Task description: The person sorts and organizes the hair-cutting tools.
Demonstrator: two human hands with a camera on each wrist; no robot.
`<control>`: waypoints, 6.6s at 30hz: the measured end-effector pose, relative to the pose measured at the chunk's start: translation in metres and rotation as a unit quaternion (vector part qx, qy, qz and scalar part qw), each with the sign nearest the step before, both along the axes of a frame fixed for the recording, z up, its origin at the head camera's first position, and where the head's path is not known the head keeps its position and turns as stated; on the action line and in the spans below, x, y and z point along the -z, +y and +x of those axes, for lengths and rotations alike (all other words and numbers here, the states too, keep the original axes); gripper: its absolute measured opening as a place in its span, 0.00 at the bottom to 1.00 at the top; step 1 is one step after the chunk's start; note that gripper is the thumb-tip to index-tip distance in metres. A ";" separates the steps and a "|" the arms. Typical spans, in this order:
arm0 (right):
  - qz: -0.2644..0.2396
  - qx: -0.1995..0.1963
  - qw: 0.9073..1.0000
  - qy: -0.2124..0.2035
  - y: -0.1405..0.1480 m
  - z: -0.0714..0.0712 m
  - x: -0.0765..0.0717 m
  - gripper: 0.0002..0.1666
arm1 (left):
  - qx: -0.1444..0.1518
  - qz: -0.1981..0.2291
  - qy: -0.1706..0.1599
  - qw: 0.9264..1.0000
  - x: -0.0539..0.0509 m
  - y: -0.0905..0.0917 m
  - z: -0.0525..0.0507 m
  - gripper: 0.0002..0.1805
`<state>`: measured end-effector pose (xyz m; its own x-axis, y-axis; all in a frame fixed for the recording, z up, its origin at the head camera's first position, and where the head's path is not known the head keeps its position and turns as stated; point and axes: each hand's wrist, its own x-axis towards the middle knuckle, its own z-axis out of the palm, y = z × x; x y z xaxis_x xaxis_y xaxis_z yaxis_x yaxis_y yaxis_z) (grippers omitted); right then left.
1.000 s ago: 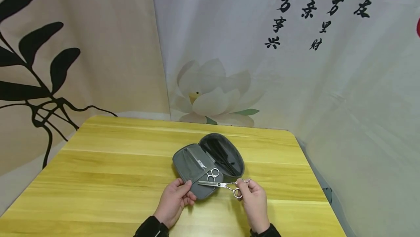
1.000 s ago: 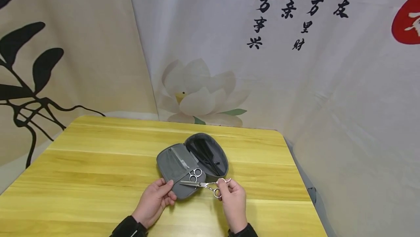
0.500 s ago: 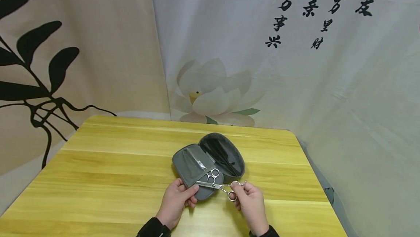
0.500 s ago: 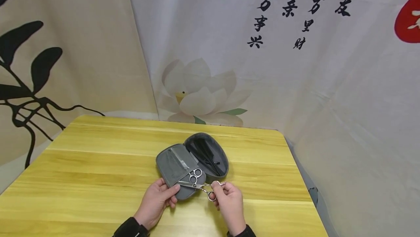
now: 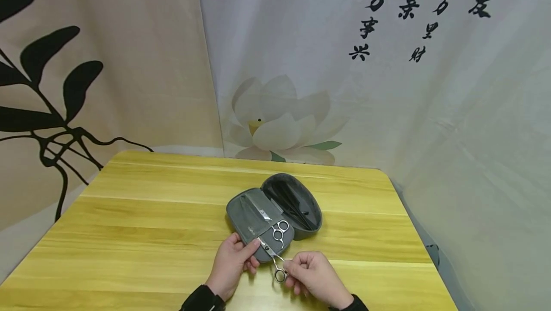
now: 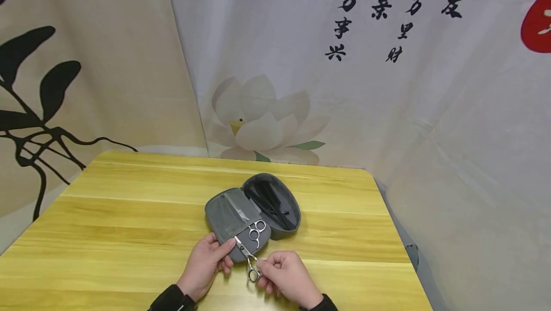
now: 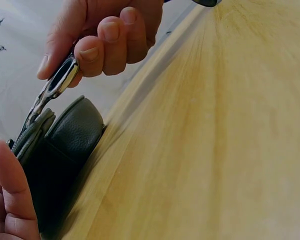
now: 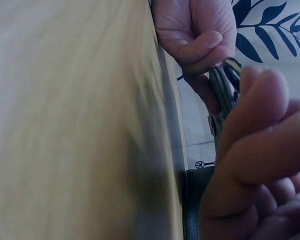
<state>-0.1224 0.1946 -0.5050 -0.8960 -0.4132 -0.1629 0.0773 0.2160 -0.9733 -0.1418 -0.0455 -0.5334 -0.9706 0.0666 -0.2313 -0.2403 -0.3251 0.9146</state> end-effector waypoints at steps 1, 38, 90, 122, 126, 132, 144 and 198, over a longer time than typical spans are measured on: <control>0.002 -0.004 1.000 -0.006 0.000 0.000 0.001 0.23 | 0.002 -0.003 0.000 1.000 0.000 0.000 0.000 0.19; -0.068 -0.034 0.996 -0.054 -0.001 -0.006 0.009 0.26 | 0.059 -0.018 0.020 0.998 0.003 -0.002 -0.001 0.21; -0.079 0.019 0.991 -0.104 -0.013 0.001 0.014 0.31 | 0.098 -0.129 0.026 0.986 -0.006 -0.002 0.006 0.20; -0.117 0.028 0.978 -0.170 -0.016 0.001 0.015 0.22 | -0.055 -0.610 0.365 0.701 -0.037 0.009 0.003 0.16; -0.128 0.029 0.975 -0.182 -0.018 0.002 0.015 0.20 | -0.050 -0.615 0.380 0.689 -0.037 0.009 0.004 0.16; -0.134 0.030 0.972 -0.192 -0.021 0.004 0.015 0.20 | -0.031 -0.612 0.378 0.694 -0.037 0.007 0.003 0.16; -0.130 -0.008 0.974 -0.187 -0.017 0.004 0.016 0.23 | 0.023 -0.563 0.340 0.753 -0.037 0.002 0.004 0.16; -0.197 -0.033 0.961 -0.189 -0.013 -0.004 0.022 0.18 | 0.182 0.021 0.017 0.983 0.002 0.000 0.001 0.27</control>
<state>-0.1264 0.1815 -0.5272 -0.7729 -0.5637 -0.2913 0.4411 -0.1474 -0.8853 -0.1408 -0.0453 -0.5354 -0.8879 0.4199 -0.1881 -0.3168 -0.2614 0.9118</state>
